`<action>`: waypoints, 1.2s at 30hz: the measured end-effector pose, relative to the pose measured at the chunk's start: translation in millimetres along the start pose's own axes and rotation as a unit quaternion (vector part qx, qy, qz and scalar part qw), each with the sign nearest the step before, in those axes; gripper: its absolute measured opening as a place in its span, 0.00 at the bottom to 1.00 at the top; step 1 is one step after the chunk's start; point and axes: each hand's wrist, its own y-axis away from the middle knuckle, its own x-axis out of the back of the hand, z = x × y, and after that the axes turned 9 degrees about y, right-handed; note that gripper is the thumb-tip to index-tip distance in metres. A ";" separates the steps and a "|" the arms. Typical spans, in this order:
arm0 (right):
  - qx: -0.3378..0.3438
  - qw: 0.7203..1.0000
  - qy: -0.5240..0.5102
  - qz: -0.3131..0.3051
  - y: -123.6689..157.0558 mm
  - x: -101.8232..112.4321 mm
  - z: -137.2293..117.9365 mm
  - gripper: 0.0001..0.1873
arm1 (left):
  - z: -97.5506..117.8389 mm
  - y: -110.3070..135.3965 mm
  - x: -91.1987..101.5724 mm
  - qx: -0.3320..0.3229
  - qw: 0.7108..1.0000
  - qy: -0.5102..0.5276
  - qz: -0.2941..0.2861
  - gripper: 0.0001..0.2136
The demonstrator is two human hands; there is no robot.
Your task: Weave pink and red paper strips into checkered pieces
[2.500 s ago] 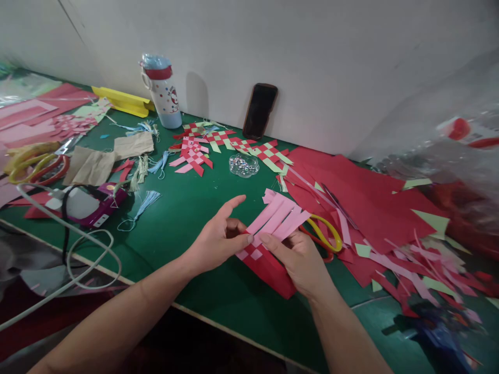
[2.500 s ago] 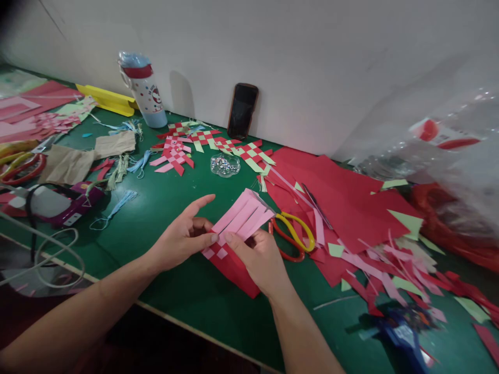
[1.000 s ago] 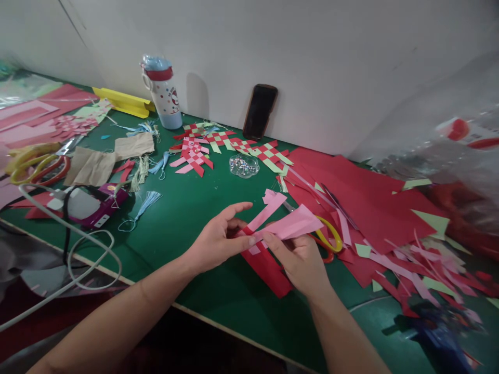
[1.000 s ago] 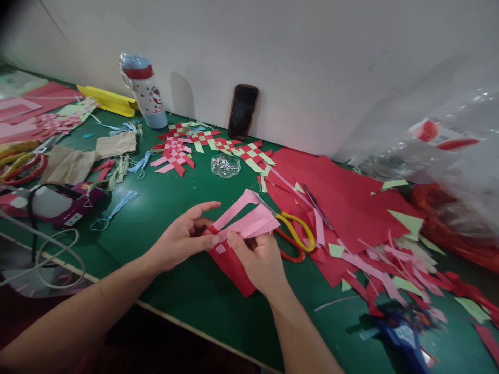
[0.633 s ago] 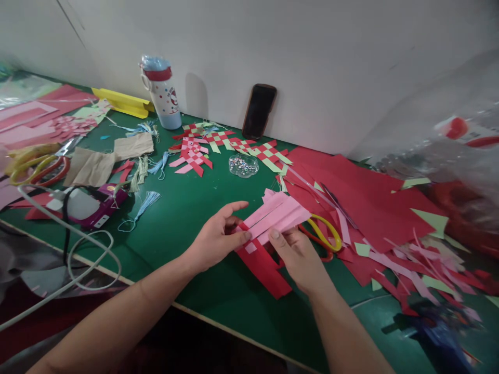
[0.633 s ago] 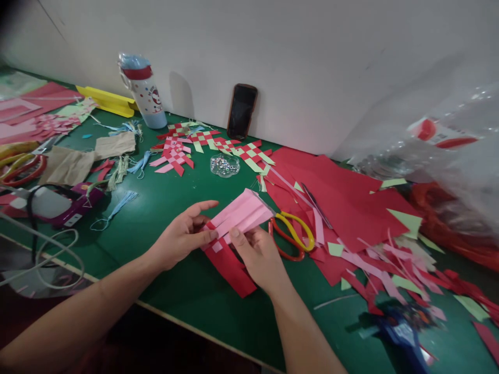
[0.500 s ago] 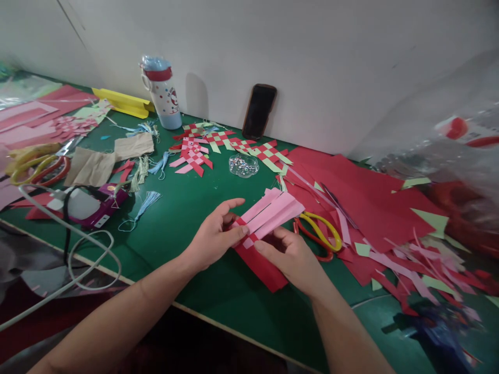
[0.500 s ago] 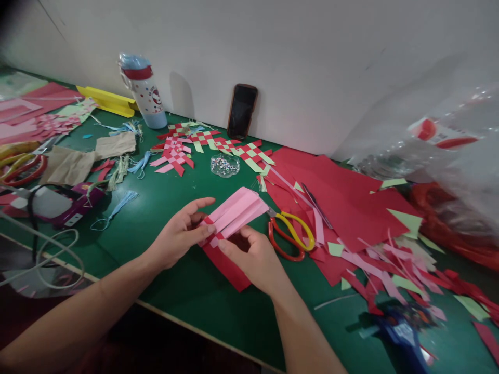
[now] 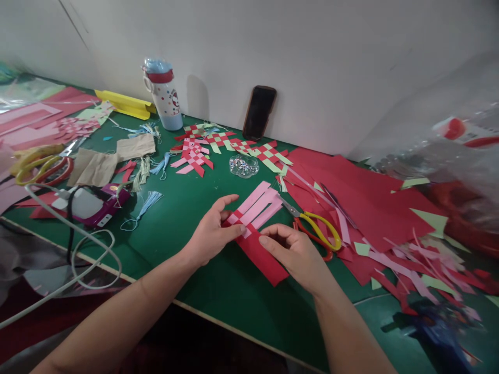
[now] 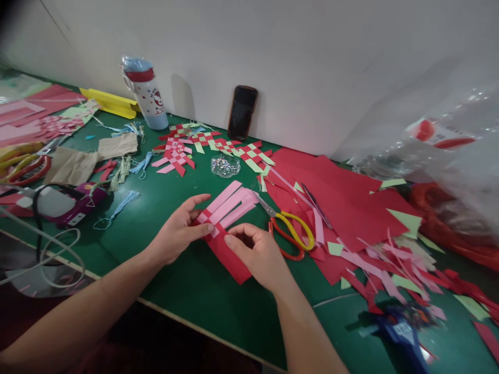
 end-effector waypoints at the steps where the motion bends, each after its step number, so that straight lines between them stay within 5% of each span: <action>1: 0.001 1.000 0.012 0.002 0.4 0.8 -0.3 0.15 | 0.5 0.1 -0.2 -0.003 1.000 0.008 0.007 0.33; 6: 0.084 0.988 0.106 0.073 2.2 -0.5 0.8 0.09 | 1.4 -0.3 -0.6 -0.015 0.999 0.047 0.008 0.32; 11: 0.260 0.938 0.182 0.142 3.7 -6.5 1.5 0.02 | -0.7 -2.4 0.5 -0.030 0.998 0.050 0.012 0.31; 14: 0.299 0.922 0.195 0.152 4.6 -8.0 0.6 0.01 | -1.6 -2.7 0.6 -0.032 0.998 0.048 0.013 0.30; 19: 0.293 0.926 0.189 0.148 6.1 -6.6 -0.5 0.03 | -2.5 -2.6 0.9 -0.022 0.998 0.063 0.005 0.30; 24: 0.196 0.955 0.156 0.160 8.1 0.4 -2.4 0.06 | -0.4 -2.9 0.7 -0.003 0.996 0.089 0.011 0.30; 29: 0.118 0.955 0.093 0.254 4.2 13.5 4.8 0.11 | 4.5 -3.6 1.1 0.025 0.991 0.124 0.033 0.31; 32: 0.169 0.915 0.145 0.336 -1.9 20.4 11.1 0.15 | 7.0 -3.9 2.6 0.062 0.985 0.157 0.022 0.30; 36: 0.335 0.786 0.379 0.356 -5.1 17.7 11.2 0.24 | 6.7 -3.3 3.6 0.118 0.978 0.171 -0.016 0.30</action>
